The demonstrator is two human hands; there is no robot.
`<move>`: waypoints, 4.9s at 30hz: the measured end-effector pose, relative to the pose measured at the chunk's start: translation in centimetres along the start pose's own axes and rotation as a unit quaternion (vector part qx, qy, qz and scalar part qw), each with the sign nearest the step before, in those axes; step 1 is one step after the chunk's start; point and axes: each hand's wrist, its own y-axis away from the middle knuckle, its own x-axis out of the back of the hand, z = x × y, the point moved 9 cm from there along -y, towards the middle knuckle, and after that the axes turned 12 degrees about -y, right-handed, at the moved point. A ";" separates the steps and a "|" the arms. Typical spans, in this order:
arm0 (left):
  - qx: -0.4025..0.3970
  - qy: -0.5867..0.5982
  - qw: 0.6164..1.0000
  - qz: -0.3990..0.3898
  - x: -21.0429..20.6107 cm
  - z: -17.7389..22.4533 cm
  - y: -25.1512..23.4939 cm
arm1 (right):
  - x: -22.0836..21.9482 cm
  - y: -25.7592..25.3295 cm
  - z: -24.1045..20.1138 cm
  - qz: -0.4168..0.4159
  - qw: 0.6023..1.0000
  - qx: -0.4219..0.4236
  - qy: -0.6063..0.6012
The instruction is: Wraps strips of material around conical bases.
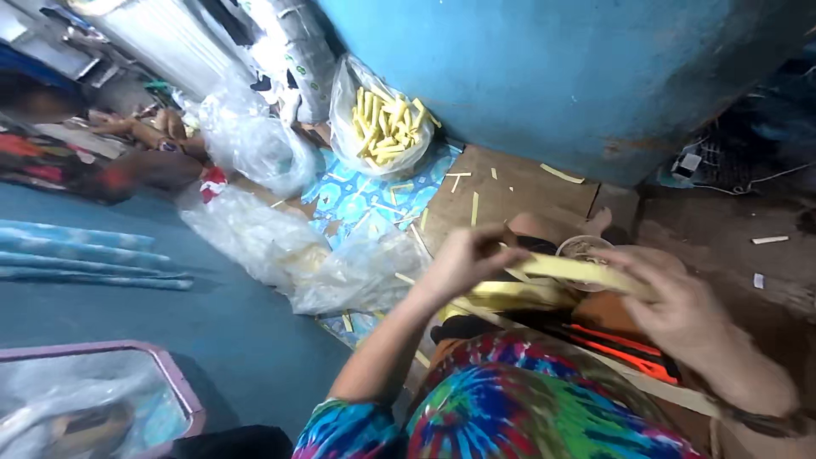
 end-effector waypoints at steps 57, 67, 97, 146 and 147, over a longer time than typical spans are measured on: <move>-0.016 0.291 0.957 0.000 -8.8 4.4 -1.9 | 1.6 0.2 1.1 0.230 0.937 -0.078 -0.252; -0.148 0.013 0.978 0.149 -8.9 4.9 -2.2 | -1.7 0.9 5.3 0.257 0.834 -0.222 -0.435; 0.092 0.536 0.833 -0.098 -9.8 4.2 -2.3 | 0.2 2.4 -4.9 0.219 0.936 0.269 0.059; -0.076 0.122 0.983 -0.118 -9.6 4.3 -3.8 | -3.0 1.9 5.6 0.107 0.788 -0.294 -0.531; -0.072 0.125 0.983 -0.114 -9.6 4.3 -3.8 | -3.2 1.8 5.1 0.081 0.795 -0.280 -0.531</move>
